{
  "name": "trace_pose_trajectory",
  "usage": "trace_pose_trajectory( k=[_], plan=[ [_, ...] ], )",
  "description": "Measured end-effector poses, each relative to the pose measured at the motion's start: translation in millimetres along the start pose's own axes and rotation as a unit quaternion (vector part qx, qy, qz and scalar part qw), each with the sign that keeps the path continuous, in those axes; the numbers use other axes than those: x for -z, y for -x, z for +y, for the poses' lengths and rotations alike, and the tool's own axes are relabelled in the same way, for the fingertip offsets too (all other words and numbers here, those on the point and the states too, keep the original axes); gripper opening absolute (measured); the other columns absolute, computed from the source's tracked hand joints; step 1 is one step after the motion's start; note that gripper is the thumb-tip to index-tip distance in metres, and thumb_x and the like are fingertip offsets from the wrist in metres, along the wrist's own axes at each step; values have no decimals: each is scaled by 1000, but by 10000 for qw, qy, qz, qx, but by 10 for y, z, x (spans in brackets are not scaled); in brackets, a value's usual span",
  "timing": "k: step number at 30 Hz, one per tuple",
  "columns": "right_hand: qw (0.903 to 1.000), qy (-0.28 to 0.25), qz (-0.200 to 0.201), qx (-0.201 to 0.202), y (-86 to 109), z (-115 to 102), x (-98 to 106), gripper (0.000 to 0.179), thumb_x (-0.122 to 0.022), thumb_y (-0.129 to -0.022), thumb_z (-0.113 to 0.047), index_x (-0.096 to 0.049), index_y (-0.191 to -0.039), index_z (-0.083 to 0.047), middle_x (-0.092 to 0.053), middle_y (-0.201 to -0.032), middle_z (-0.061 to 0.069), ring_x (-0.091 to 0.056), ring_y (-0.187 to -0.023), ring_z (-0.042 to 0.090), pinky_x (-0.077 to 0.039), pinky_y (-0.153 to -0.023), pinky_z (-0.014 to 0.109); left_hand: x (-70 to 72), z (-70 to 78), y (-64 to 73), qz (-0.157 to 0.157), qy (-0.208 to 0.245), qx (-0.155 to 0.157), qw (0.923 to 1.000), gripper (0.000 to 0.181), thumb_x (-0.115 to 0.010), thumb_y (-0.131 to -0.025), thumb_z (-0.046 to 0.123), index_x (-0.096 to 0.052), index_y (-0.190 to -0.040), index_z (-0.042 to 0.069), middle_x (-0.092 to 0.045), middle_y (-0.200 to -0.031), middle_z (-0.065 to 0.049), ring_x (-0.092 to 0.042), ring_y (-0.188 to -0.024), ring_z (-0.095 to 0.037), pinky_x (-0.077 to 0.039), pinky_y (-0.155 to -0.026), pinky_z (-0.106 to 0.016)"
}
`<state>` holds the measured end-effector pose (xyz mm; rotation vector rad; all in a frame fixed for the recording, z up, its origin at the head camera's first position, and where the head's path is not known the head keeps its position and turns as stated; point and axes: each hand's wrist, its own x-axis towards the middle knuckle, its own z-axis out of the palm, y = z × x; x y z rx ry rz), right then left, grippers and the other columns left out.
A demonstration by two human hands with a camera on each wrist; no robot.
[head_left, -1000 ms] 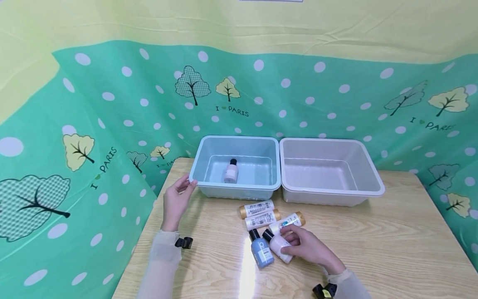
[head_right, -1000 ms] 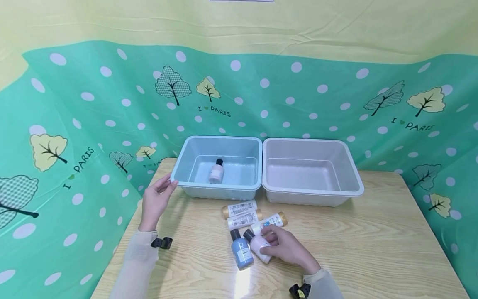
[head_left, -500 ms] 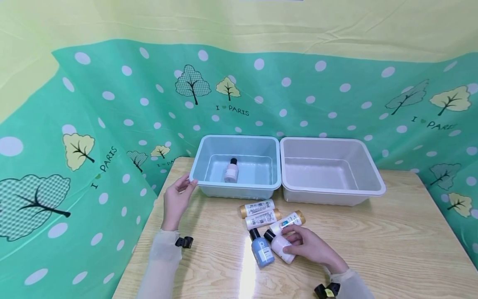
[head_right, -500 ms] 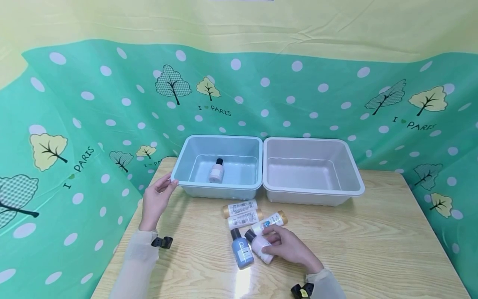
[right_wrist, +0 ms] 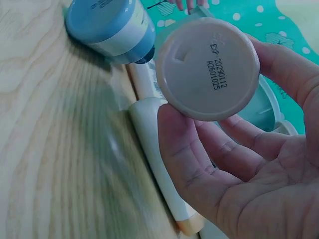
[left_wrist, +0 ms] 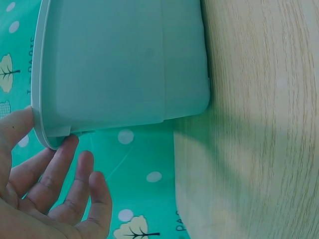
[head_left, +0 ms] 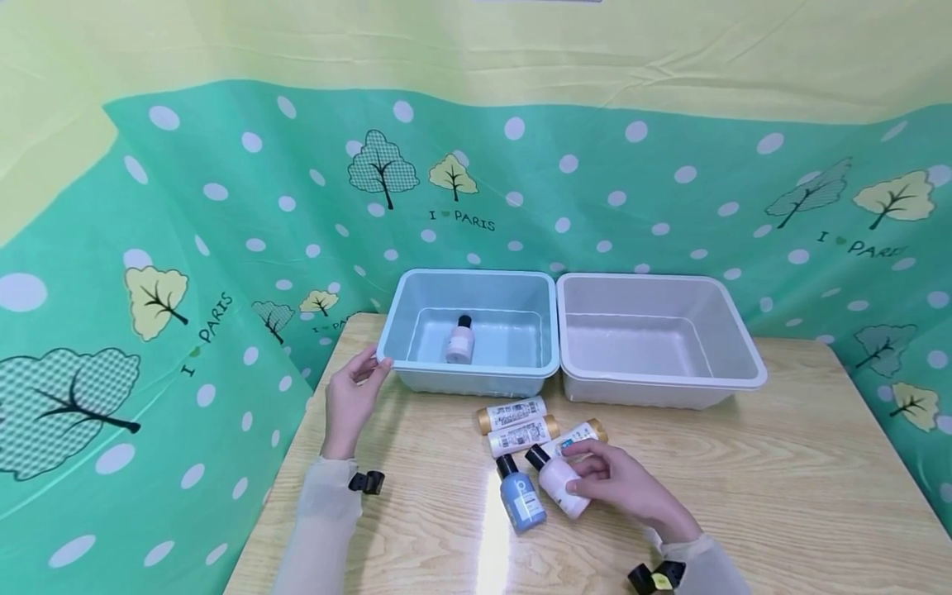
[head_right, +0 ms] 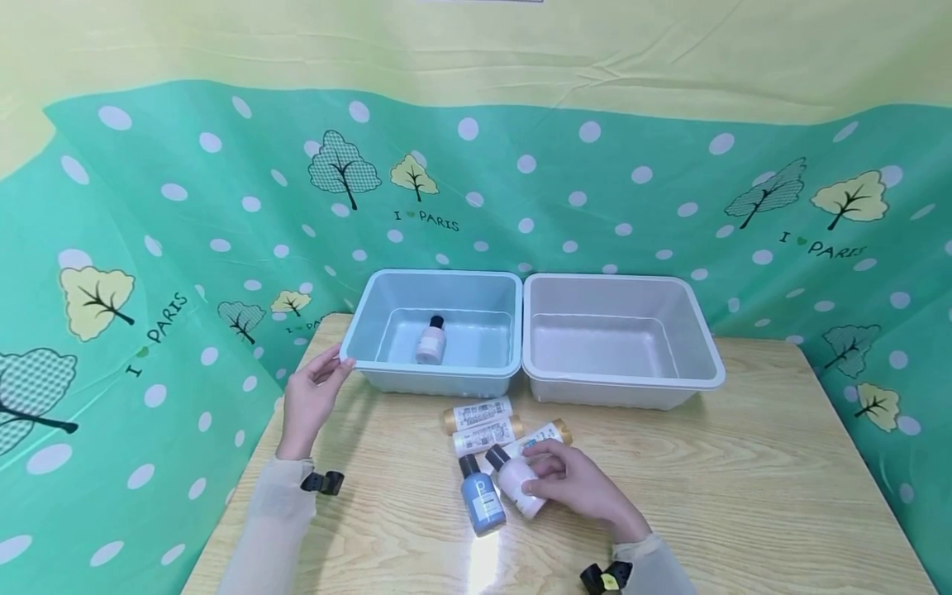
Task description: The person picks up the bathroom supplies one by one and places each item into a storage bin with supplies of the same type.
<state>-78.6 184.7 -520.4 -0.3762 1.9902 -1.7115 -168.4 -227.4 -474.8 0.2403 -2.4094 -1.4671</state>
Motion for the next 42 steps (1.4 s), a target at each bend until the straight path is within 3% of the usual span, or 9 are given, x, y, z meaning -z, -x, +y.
trace_pose_trajectory(
  k=[6,11,20,28,34,42],
  plan=[
    [9995,-213,215,-52,-19,-119,17,50,-71,-81,-13,-49,-122,3,-60,-103,21,-60,-91,30,-53,-73,35,5,-5,4,-10,19,16,10000,56,-65,-79,53,-60,-123,20,-66,-103,-2,-59,-96,-18,-50,-79,-38],
    [9987,-373,262,206,-55,-304,33,48,-69,-83,-10,-47,-123,6,-58,-104,24,-60,-92,30,-54,-73,38,9,-16,3,-14,50,27,10000,51,-67,-82,45,-60,-124,17,-66,-104,-2,-59,-96,-18,-50,-79,-39],
    [9962,-524,358,589,-184,-651,61,47,-68,-83,-8,-47,-122,7,-56,-108,26,-60,-94,30,-53,-74,39,23,-21,7,-13,20,114,9999,50,-66,-81,47,-60,-123,21,-66,-103,-1,-59,-96,-16,-50,-77,-38],
    [9931,-738,674,616,-447,-934,113,48,-69,-83,-14,-49,-124,0,-57,-110,22,-59,-96,32,-53,-76,42,33,-19,8,-16,53,45,10000,54,-65,-80,50,-60,-124,19,-66,-104,-3,-59,-97,-19,-50,-80,-39],
    [9889,-1126,720,650,-679,-1218,164,50,-69,-83,-15,-47,-126,-1,-56,-112,22,-59,-96,31,-51,-78,44,34,-16,12,-62,106,57,9999,48,-66,-82,45,-60,-123,20,-65,-104,-2,-59,-97,-19,-50,-80,-39],
    [9878,-1181,789,638,-983,-1534,244,54,-70,-83,-17,-45,-128,-1,-55,-115,22,-59,-97,30,-51,-80,44,21,6,1,-81,108,71,9999,53,-65,-81,50,-59,-124,21,-65,-104,-1,-59,-97,-17,-50,-79,-36]
  ],
)
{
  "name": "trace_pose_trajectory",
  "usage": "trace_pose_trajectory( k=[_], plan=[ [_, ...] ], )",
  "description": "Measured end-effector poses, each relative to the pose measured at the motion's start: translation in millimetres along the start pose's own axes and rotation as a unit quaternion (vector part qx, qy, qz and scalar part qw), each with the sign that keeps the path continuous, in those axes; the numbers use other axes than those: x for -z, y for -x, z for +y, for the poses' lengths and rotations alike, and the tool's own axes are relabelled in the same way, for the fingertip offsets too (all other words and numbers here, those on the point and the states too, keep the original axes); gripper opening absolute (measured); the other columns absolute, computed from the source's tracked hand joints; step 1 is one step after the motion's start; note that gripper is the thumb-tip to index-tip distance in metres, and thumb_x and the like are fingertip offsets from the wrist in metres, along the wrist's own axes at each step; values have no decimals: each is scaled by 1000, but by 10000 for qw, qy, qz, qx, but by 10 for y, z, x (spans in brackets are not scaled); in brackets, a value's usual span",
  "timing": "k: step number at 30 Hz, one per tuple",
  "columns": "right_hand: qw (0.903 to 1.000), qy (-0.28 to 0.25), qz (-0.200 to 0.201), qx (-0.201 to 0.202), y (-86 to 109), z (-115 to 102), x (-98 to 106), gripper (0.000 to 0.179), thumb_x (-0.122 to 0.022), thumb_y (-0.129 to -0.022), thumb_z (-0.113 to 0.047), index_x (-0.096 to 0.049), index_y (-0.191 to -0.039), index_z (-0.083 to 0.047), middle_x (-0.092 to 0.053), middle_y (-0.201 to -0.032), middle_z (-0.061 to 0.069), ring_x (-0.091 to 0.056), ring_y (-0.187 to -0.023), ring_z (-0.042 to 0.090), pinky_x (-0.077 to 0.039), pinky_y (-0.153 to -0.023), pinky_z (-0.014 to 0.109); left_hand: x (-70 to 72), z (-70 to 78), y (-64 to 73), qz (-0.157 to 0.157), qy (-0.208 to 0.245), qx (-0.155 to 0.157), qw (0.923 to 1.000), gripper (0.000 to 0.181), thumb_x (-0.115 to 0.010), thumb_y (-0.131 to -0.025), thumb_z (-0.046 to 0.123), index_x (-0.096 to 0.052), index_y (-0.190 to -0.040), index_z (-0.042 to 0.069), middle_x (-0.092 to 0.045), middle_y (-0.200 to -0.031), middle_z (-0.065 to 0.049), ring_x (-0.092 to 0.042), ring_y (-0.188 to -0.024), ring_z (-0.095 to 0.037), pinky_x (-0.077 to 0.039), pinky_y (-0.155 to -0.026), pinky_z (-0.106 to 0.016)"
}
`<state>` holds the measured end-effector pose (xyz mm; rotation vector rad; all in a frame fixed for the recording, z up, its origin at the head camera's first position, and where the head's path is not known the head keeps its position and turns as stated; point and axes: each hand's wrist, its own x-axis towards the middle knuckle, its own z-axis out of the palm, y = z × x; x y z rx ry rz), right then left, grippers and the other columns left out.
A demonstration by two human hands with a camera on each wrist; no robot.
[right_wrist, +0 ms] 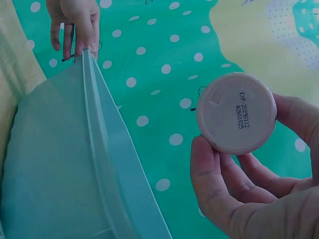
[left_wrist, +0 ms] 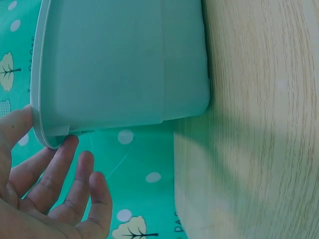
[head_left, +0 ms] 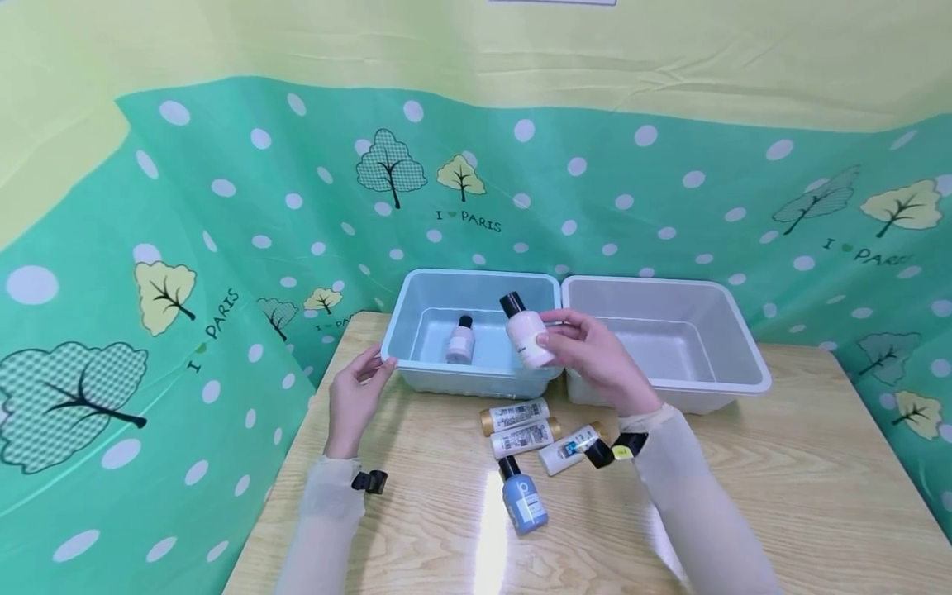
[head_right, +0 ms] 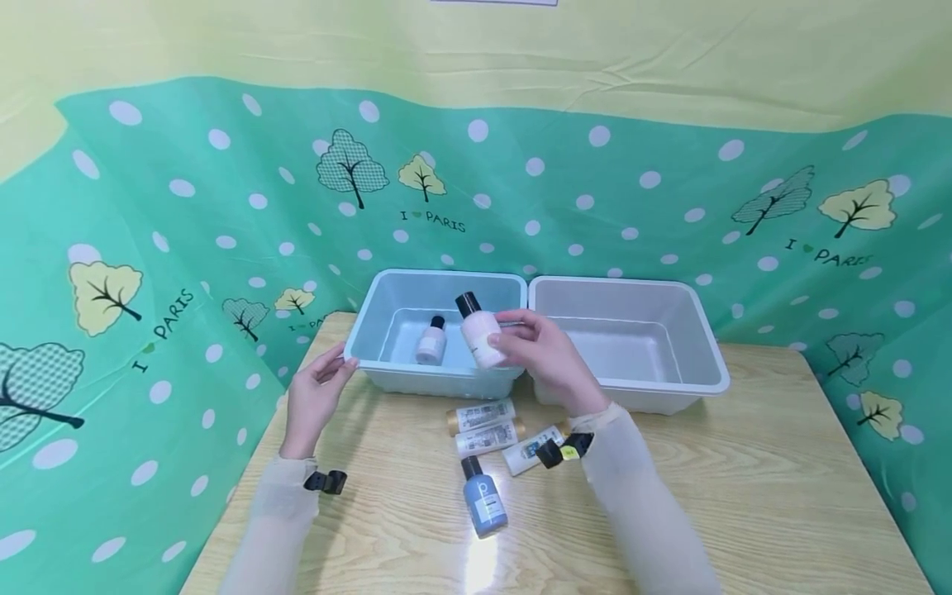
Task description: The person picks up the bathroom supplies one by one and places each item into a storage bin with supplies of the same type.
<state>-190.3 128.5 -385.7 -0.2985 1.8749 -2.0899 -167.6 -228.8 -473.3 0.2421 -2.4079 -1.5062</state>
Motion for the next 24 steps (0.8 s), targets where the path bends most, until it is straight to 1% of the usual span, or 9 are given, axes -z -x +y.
trace_pose_trajectory(
  k=[4,6,10,17,20,24],
  plan=[
    [9998,-196,-2,-59,-248,-94,-35,53,-71,-82,-15,-45,-126,1,-55,-114,24,-59,-96,33,-50,-81,46,1,3,2,-11,43,-59,10000,53,-65,-82,47,-58,-125,17,-65,-105,-4,-59,-97,-20,-51,-80,-38],
    [9998,-129,7,-119,-379,-136,-50,54,-72,-82,-17,-45,-125,1,-55,-114,24,-59,-96,33,-51,-80,45,2,3,0,-19,30,-60,10000,57,-64,-81,51,-58,-126,17,-65,-105,-4,-59,-98,-19,-51,-80,-38],
    [9992,255,-9,-305,-653,-212,-83,55,-74,-80,-21,-48,-124,-2,-56,-114,20,-59,-97,32,-51,-79,46,3,1,-8,4,7,-48,10000,61,-63,-78,57,-59,-125,19,-65,-105,-2,-59,-97,-17,-50,-80,-37],
    [9936,849,74,-738,-1080,-294,-123,52,-76,-77,-24,-53,-120,-7,-56,-113,15,-60,-95,30,-50,-82,47,-9,-22,-20,21,44,-59,10000,60,-63,-78,58,-59,-124,20,-65,-105,-4,-59,-96,-17,-51,-78,-37],
    [9901,1091,54,-887,-1226,-276,-125,52,-76,-77,-26,-52,-119,-8,-55,-112,14,-60,-95,30,-48,-84,48,-14,-38,-23,32,33,-61,10000,61,-63,-77,58,-59,-125,19,-65,-105,-3,-59,-96,-17,-51,-78,-37],
    [9837,1521,-3,-962,-1401,-162,-117,51,-76,-77,-27,-54,-118,-7,-56,-109,14,-61,-90,29,-49,-82,48,-22,-54,-23,38,73,-83,9999,60,-63,-78,57,-59,-124,19,-66,-104,-1,-59,-96,-16,-51,-78,-36]
  ],
)
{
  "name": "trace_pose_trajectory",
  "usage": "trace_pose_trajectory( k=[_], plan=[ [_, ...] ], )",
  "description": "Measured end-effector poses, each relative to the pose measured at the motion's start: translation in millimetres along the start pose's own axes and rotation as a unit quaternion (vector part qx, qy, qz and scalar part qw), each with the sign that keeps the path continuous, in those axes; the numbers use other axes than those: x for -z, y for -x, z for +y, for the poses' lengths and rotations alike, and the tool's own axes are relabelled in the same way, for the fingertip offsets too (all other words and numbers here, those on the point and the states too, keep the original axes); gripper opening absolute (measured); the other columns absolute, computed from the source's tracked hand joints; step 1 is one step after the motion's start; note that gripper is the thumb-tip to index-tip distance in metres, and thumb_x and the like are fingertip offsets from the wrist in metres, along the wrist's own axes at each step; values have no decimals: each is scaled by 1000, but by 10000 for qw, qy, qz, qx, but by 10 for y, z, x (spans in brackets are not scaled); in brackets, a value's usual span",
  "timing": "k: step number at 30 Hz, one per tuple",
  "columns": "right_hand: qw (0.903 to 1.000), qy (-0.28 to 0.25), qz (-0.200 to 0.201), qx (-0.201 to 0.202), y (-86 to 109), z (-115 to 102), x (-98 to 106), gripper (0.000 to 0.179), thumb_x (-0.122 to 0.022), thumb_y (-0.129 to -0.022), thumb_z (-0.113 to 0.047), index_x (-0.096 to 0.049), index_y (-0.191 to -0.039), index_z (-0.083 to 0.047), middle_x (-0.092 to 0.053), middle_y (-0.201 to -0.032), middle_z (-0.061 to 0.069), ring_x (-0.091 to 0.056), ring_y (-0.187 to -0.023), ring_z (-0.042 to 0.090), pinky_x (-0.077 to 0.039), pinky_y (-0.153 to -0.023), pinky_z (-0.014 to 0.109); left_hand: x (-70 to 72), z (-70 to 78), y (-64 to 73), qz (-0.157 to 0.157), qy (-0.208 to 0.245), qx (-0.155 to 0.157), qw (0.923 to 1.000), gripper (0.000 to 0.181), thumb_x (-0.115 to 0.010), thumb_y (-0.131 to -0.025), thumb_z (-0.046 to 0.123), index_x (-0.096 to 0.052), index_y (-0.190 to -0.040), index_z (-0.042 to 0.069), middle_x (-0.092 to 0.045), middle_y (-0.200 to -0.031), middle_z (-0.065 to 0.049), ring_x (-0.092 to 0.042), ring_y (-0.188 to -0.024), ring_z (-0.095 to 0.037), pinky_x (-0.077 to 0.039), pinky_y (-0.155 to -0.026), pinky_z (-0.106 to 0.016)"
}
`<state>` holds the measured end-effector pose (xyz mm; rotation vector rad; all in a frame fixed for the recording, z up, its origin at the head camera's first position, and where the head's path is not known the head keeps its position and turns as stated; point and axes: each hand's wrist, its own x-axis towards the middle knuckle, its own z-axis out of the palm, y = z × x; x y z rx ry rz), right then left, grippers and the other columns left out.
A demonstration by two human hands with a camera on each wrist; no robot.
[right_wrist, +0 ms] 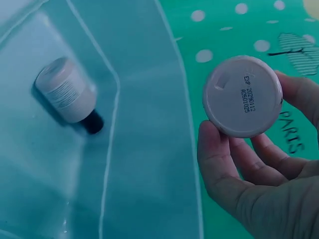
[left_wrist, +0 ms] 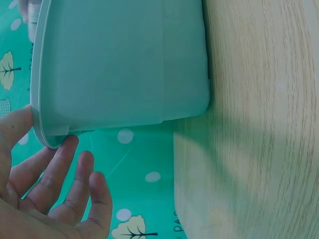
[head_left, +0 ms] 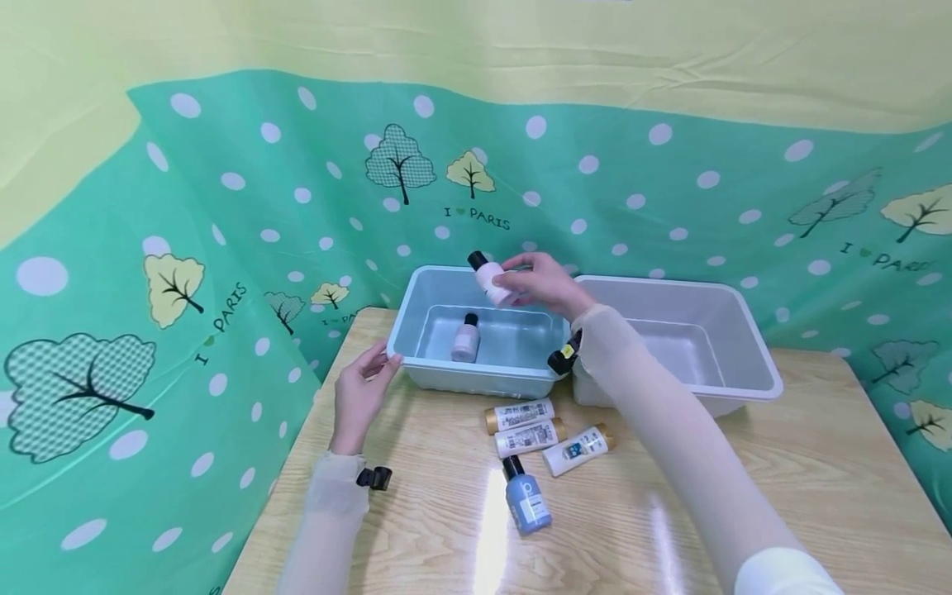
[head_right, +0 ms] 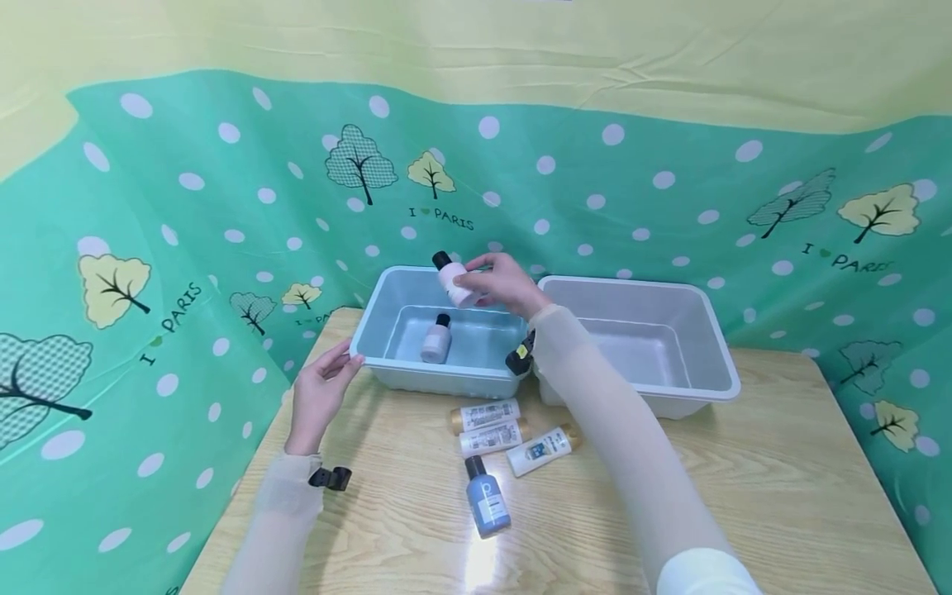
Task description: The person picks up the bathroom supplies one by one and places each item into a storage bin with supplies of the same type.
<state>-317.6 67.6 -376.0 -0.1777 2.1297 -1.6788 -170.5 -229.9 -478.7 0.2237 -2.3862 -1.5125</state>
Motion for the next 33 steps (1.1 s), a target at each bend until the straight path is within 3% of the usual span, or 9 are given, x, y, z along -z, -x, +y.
trace_pose_trajectory(
  k=[7,17,27,33],
  plan=[
    [9969,631,-453,-129,-248,147,-41,48,-75,-78,-27,-54,-114,-4,-55,-109,14,-60,-89,28,-53,-75,41,8,16,6,-13,85,-13,10000,58,-64,-78,55,-60,-123,19,-66,-103,0,-59,-96,-15,-51,-78,-35],
    [9821,1384,-1117,-613,-435,274,-107,36,-74,-78,-27,-62,-103,-4,-60,-103,13,-58,-89,27,-50,-80,46,1,8,7,7,100,-12,9999,55,-65,-80,51,-60,-124,19,-66,-103,0,-59,-95,-15,-51,-78,-35],
    [9694,1703,-1085,-1399,-493,497,-193,36,-76,-76,-22,-57,-99,-2,-58,-102,15,-58,-91,30,-51,-78,45,-23,6,18,29,121,-13,9999,55,-64,-80,51,-60,-124,18,-66,-102,0,-59,-95,-16,-51,-77,-35],
    [9724,1372,-1086,-1542,-500,529,-176,30,-70,-80,-15,-57,-103,0,-55,-111,19,-56,-100,35,-51,-81,45,-14,-3,9,49,132,40,9999,54,-64,-79,53,-60,-123,23,-66,-101,2,-59,-94,-14,-52,-76,-35]
  ],
)
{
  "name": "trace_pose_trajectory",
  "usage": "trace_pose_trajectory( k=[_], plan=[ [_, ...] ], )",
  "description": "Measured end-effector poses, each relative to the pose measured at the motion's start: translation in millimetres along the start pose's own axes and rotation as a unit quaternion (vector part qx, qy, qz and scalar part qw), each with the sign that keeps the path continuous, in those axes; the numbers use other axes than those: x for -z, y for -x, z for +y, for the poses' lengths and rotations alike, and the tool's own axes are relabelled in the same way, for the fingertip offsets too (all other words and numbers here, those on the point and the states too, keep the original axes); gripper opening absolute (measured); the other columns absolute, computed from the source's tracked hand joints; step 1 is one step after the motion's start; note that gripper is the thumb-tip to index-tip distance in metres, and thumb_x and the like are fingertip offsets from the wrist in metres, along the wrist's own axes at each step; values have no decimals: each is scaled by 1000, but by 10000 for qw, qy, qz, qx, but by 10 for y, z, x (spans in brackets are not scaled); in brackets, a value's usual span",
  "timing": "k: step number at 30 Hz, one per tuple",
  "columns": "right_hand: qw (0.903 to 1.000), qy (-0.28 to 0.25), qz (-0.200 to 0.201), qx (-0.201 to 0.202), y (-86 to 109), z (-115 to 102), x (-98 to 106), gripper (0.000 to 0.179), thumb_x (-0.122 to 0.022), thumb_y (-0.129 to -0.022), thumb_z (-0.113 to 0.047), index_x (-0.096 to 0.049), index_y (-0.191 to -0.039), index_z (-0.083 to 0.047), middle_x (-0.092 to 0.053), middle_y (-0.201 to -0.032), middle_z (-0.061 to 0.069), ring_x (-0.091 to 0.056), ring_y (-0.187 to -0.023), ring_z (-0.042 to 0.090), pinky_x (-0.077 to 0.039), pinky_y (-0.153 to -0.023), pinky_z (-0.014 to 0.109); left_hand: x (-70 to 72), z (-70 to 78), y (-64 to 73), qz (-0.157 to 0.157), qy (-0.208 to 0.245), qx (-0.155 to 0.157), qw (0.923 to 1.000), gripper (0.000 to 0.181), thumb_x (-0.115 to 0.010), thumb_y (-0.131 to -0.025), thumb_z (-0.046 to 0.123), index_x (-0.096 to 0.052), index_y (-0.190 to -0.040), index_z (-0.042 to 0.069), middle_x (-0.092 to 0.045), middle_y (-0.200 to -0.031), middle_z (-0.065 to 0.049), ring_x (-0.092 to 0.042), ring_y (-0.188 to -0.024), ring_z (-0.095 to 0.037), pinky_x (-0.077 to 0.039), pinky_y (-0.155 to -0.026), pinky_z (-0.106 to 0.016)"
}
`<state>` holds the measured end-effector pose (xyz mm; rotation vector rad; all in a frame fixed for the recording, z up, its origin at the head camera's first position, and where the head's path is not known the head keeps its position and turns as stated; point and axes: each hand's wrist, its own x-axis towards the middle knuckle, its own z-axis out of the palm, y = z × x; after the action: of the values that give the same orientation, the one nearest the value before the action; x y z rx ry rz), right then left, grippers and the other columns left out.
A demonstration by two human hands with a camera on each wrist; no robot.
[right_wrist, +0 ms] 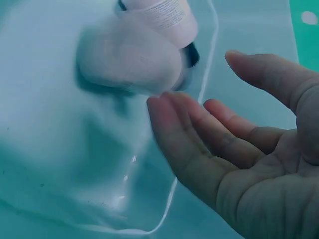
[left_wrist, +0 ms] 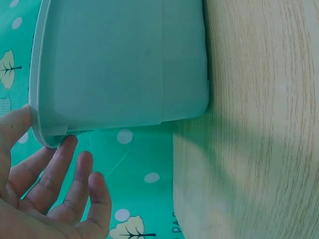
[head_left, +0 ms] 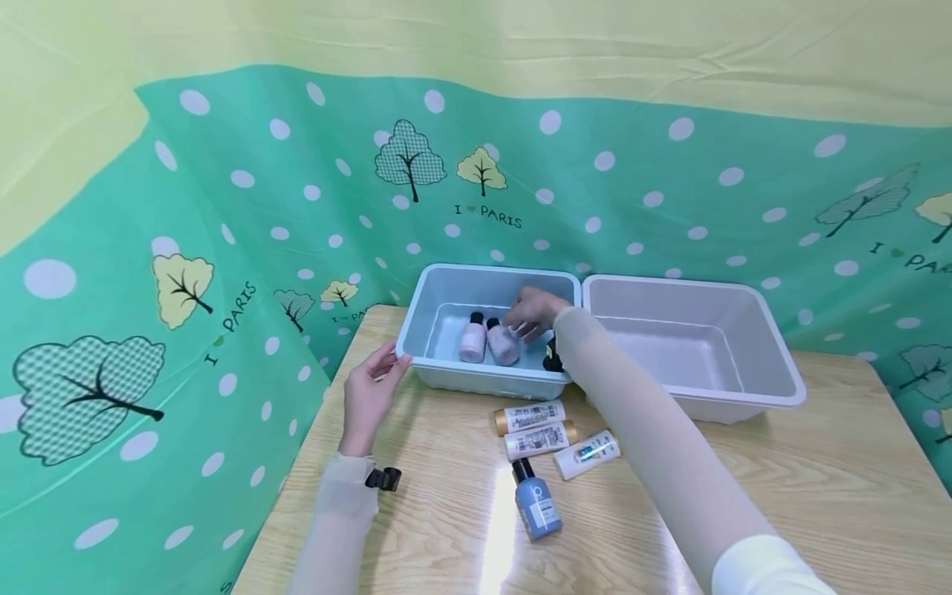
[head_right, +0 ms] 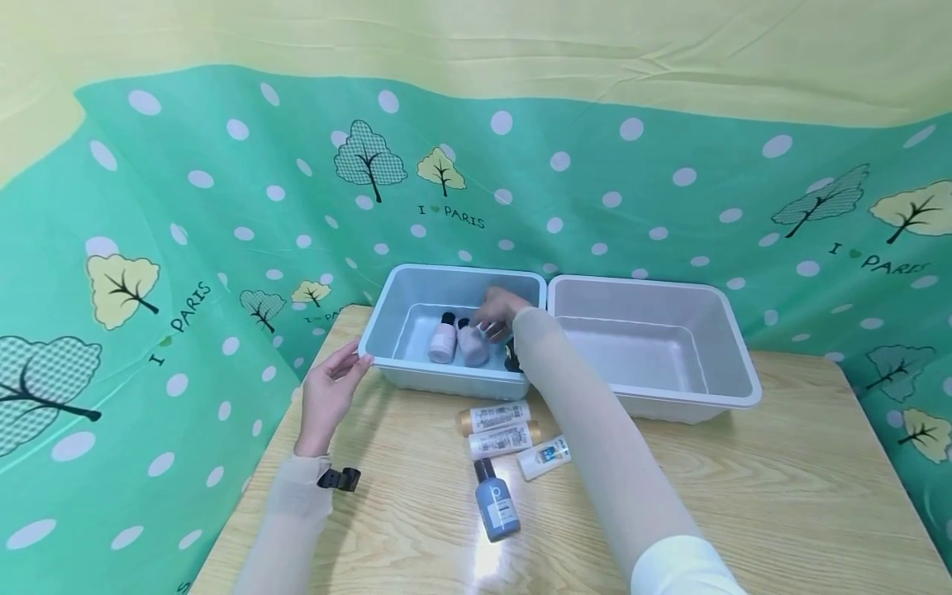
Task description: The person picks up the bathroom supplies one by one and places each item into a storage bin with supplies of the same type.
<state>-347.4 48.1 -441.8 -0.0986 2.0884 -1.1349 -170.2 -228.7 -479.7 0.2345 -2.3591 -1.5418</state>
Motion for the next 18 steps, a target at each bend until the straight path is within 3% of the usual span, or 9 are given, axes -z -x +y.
trace_pose_trajectory(
  k=[8,13,18],
  plan=[
    [9978,-467,93,452,185,-196,97,33,-66,-82,-10,-54,-110,1,-53,-115,20,-54,-105,37,-52,-79,42,-5,-1,-8,-8,-63,18,10000,54,-64,-80,52,-60,-124,22,-66,-102,2,-59,-94,-14,-51,-76,-35],
    [9946,-562,146,859,412,-330,144,35,-64,-87,-13,-54,-116,1,-53,-115,18,-55,-104,36,-51,-81,44,-8,5,-2,-11,-137,72,9999,55,-63,-79,55,-59,-124,24,-66,-102,3,-58,-95,-13,-51,-76,-35],
    [9868,-634,268,1463,716,-338,128,38,-65,-87,-16,-52,-120,0,-54,-114,18,-60,-96,31,-52,-78,43,-8,26,14,-24,-75,38,10000,48,-65,-82,46,-59,-124,22,-66,-102,1,-58,-95,-15,-51,-78,-36]
  ],
)
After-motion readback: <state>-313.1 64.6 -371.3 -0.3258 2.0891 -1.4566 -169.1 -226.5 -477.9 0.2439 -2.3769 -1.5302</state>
